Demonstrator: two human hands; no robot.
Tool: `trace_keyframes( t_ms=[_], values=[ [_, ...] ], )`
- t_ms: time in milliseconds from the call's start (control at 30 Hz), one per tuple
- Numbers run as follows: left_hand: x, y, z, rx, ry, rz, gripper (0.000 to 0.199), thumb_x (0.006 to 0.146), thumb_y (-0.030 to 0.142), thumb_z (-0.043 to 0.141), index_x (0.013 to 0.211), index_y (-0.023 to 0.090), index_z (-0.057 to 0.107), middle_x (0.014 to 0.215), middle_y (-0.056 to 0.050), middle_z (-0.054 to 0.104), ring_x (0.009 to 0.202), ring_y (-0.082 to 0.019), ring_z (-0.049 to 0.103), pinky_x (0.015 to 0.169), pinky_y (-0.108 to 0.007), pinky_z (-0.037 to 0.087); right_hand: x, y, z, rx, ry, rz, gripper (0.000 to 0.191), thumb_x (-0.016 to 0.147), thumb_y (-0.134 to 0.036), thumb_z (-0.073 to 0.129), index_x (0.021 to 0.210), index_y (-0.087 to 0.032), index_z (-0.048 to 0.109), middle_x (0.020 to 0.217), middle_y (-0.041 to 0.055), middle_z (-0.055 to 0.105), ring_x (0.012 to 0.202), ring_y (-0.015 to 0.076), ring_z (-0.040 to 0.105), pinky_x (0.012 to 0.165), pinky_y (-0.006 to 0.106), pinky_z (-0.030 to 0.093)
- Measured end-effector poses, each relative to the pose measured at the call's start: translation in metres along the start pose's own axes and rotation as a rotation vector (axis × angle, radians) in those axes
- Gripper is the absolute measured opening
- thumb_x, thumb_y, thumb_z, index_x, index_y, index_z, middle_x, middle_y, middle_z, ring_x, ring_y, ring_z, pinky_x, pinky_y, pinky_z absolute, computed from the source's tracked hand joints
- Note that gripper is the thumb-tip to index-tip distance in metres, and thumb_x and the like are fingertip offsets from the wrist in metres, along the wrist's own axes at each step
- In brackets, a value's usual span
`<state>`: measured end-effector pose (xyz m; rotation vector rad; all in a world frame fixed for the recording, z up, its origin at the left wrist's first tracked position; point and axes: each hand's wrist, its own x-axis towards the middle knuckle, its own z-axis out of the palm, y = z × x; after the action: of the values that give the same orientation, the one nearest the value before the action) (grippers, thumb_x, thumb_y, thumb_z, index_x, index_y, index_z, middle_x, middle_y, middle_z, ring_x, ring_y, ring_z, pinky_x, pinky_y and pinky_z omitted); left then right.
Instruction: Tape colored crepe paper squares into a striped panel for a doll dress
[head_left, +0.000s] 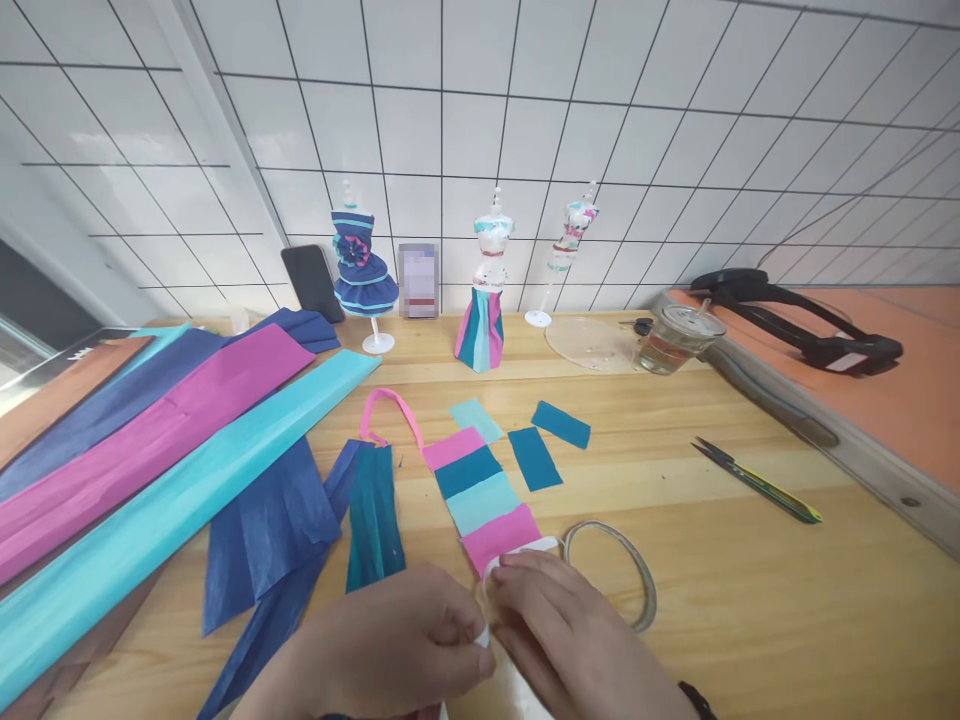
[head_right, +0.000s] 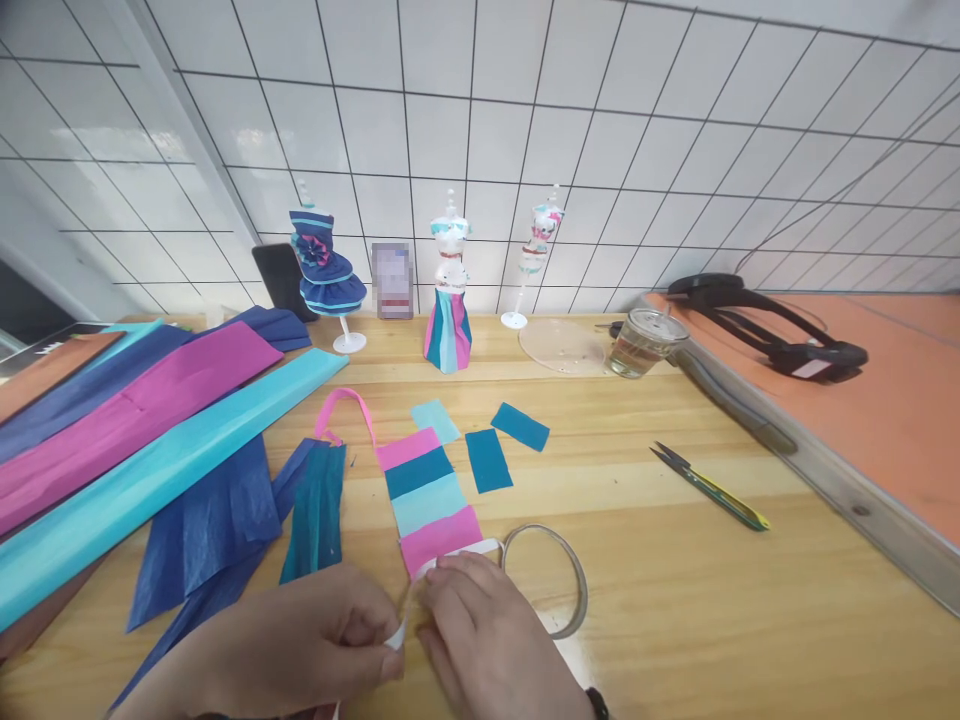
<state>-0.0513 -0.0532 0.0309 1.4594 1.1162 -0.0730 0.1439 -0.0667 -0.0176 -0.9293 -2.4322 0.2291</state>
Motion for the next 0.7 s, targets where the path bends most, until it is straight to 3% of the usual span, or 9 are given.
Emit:
trace_keyframes(
  t_ms=[233,367,433,500,533,700],
  values=[
    [-0.005,0.01,-0.002,-0.001,-0.008,0.093,0.029,0.072,0.023,0.048,0.045,0.019,0.039,0.04,0.006,0.039,0.037,-0.007,0.036,0.038,-0.018,0.023,0.005,-0.008,0.012,-0.028,0.125,-0.022,0.019,0.088,-0.013,0.039,0.092,-0.019,0.056,0.08,0.0028,0.066,0.083,0.0179,0.061,0.09,0.038,0.042],
    [-0.003,0.004,-0.004,-0.106,-0.063,0.062,0.025,0.072,0.028,0.051,0.049,0.018,0.047,0.041,0.007,0.042,0.035,-0.006,0.038,0.037,-0.017,0.026,0.007,-0.009,0.006,0.101,0.087,0.013,0.021,0.088,-0.01,0.036,0.089,-0.019,0.055,0.078,0.0028,0.065,0.073,0.0153,0.059,0.085,0.034,0.044],
    [0.002,-0.003,-0.005,-0.198,-0.025,0.001,0.026,0.078,0.036,0.045,0.059,0.019,0.052,0.04,0.007,0.045,0.03,-0.006,0.038,0.034,-0.017,0.027,0.007,-0.008,-0.001,0.157,0.069,0.064,0.022,0.086,-0.007,0.038,0.093,-0.019,0.055,0.08,0.0042,0.065,0.074,0.0162,0.059,0.077,0.032,0.047],
    [0.009,-0.011,-0.004,-0.271,0.146,-0.001,0.026,0.081,0.04,0.041,0.076,0.018,0.055,0.041,0.007,0.049,0.027,-0.007,0.04,0.031,-0.016,0.026,0.007,-0.006,-0.008,0.237,0.049,0.155,0.022,0.084,-0.006,0.04,0.092,-0.02,0.056,0.079,0.0038,0.064,0.074,0.0167,0.058,0.068,0.029,0.047],
    [0.012,-0.014,-0.003,-0.266,0.188,0.011,0.028,0.082,0.039,0.041,0.075,0.017,0.057,0.041,0.006,0.05,0.028,-0.007,0.041,0.031,-0.015,0.026,0.007,-0.005,-0.011,0.282,0.038,0.21,0.022,0.084,-0.007,0.04,0.089,-0.02,0.056,0.077,0.0029,0.063,0.072,0.0163,0.058,0.064,0.027,0.047],
    [0.025,-0.017,0.004,-0.309,0.166,0.012,0.028,0.077,0.039,0.051,0.083,0.015,0.063,0.04,0.007,0.047,0.027,-0.008,0.045,0.029,-0.015,0.028,0.008,-0.002,-0.016,0.378,-0.001,0.353,0.022,0.085,-0.008,0.041,0.078,-0.021,0.057,0.072,0.0001,0.062,0.065,0.0138,0.057,0.059,0.024,0.044]
  ],
)
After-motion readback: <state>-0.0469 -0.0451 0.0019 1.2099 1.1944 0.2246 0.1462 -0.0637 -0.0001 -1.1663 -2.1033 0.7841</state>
